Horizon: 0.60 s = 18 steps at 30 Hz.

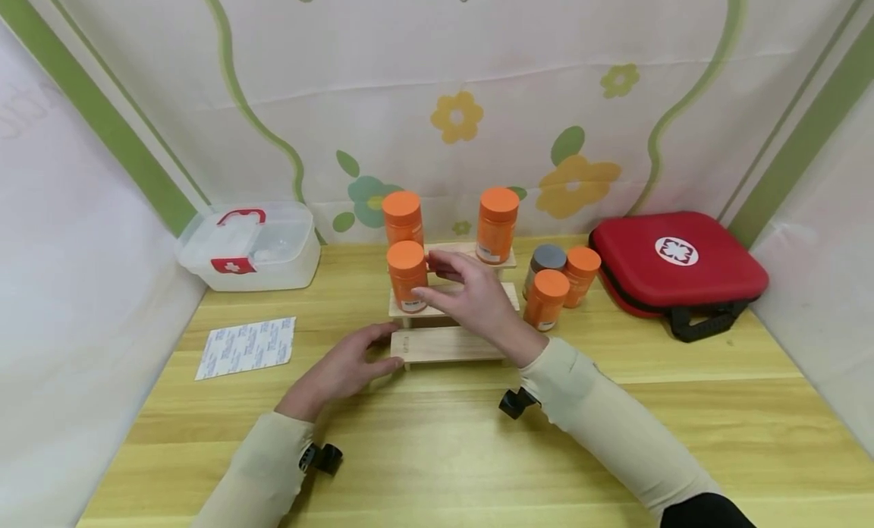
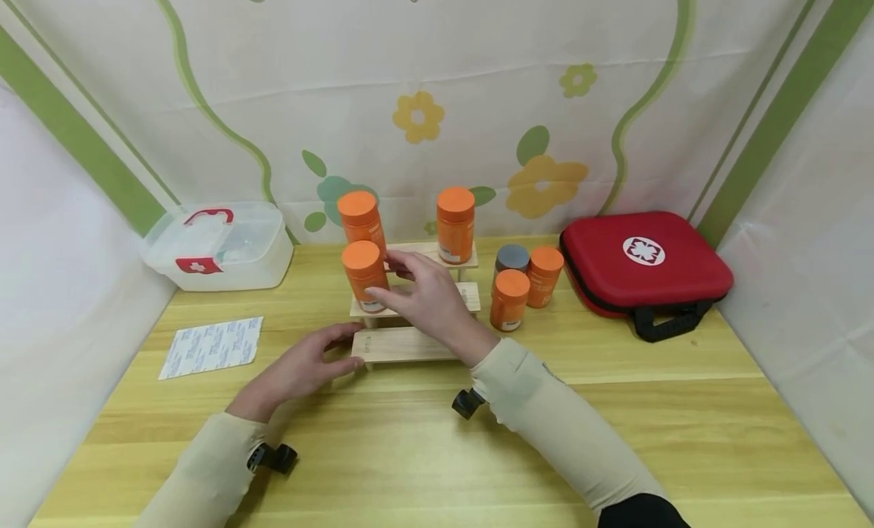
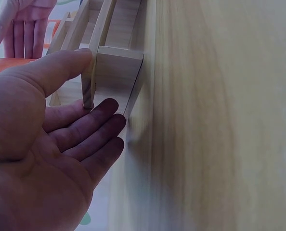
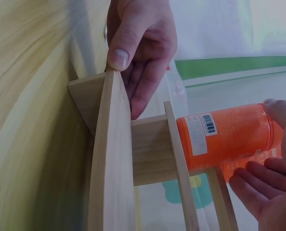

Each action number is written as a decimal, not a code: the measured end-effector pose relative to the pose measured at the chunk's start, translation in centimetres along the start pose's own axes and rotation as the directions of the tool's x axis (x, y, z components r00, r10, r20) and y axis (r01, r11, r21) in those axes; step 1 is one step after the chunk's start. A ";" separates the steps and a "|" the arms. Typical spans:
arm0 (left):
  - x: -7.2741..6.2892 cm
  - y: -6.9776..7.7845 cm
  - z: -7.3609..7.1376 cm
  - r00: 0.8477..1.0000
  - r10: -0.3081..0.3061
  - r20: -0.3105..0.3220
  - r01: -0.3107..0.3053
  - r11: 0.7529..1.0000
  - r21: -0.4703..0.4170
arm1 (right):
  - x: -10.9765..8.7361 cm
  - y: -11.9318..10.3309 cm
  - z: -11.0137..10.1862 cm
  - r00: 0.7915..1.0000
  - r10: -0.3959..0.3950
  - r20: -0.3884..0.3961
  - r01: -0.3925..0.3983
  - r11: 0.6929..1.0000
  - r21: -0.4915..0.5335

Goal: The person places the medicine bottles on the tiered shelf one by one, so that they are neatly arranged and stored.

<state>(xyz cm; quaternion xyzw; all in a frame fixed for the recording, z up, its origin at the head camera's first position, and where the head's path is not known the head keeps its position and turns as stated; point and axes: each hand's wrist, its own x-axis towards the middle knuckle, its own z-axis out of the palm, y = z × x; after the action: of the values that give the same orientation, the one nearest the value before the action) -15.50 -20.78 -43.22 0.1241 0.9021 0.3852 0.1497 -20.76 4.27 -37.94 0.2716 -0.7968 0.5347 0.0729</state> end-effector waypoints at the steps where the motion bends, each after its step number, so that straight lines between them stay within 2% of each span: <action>1: 0.0 0.0 0.0 1.000 -0.002 0.000 0.002 1.000 0.002 | -0.2 0.0 -0.2 1.000 -0.002 0.000 0.002 1.000 -0.002; 9: 0.0 0.1 0.0 1.000 -0.006 0.004 0.006 1.000 0.005 | -1.5 0.1 -1.8 1.000 0.021 -0.014 -0.021 0.998 -0.053; 18: -0.1 0.3 -0.1 1.000 -0.020 0.002 0.020 1.000 0.015 | -2.7 0.3 -3.7 0.998 -0.031 -0.048 0.028 0.998 -0.056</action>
<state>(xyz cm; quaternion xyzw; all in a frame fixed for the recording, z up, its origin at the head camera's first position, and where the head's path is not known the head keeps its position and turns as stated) -15.46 -20.71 -42.91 0.1164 0.9060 0.3768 0.1536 -19.28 8.57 -37.73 0.2678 -0.8053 0.5178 0.1079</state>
